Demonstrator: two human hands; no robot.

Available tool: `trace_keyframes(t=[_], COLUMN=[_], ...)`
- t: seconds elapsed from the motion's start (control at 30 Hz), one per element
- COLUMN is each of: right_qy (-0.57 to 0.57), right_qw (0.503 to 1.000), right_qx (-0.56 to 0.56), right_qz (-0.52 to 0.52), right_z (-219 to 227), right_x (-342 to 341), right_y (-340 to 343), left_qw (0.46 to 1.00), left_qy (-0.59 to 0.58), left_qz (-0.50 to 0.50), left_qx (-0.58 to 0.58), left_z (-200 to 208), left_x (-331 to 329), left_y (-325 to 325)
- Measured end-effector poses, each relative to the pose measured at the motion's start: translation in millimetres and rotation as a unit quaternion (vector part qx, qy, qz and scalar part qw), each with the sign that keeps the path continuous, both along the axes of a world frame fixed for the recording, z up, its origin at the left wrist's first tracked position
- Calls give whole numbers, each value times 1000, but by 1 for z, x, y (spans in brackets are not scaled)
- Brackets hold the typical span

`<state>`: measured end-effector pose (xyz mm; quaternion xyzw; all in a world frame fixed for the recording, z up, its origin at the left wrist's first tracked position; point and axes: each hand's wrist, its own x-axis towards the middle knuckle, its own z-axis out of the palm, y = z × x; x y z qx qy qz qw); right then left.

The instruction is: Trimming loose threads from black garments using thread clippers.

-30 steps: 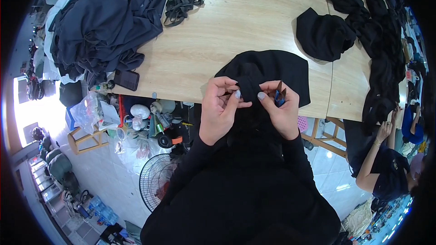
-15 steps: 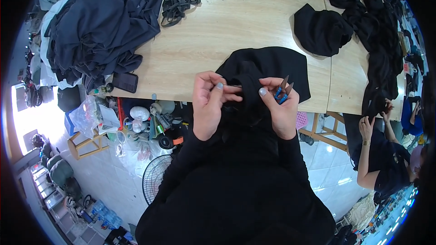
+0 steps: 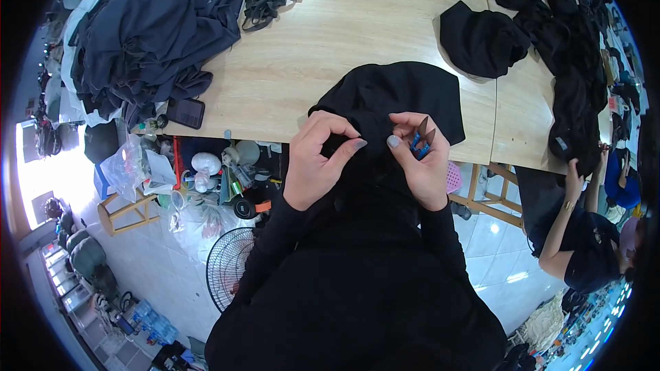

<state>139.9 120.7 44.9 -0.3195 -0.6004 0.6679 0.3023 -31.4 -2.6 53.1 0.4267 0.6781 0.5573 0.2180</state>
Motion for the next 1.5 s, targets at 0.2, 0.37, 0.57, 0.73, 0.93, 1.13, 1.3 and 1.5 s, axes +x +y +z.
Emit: trace_keyframes(t=[0.2,0.37,0.57,0.73,0.93,1.13,1.3,1.5], right_qy=[9,14,23,17,-3,-12,-15,-13], right_qw=[999,999,999,999,999,999,999,1000], right_qx=[-15,-7,-16,-10,17,29,20,17], right_qz=[30,52,29,29,48,42,30,12], right_z=[-5,-2,-9,-11,-7,-11,-13,-14], right_x=[15,20,30,32,27,24,23,19], right_y=[0,3,3,5,3,2,2,1], left_qw=[991,982,980,983,974,960,965,948], left_qy=[104,75,-149,-150,-176,-255,-222,-306], left_qz=[-90,-168,-129,-52,-43,-27,-56,-22], left_qx=[4,-37,-22,-95,-134,-109,-126,-89], left_z=[1,-9,-26,-20,-20,-33,-27,-31], left_x=[0,-6,0,7,22,23,13,-4], left_y=[4,1,-9,-9,-3,-3,-4,-11])
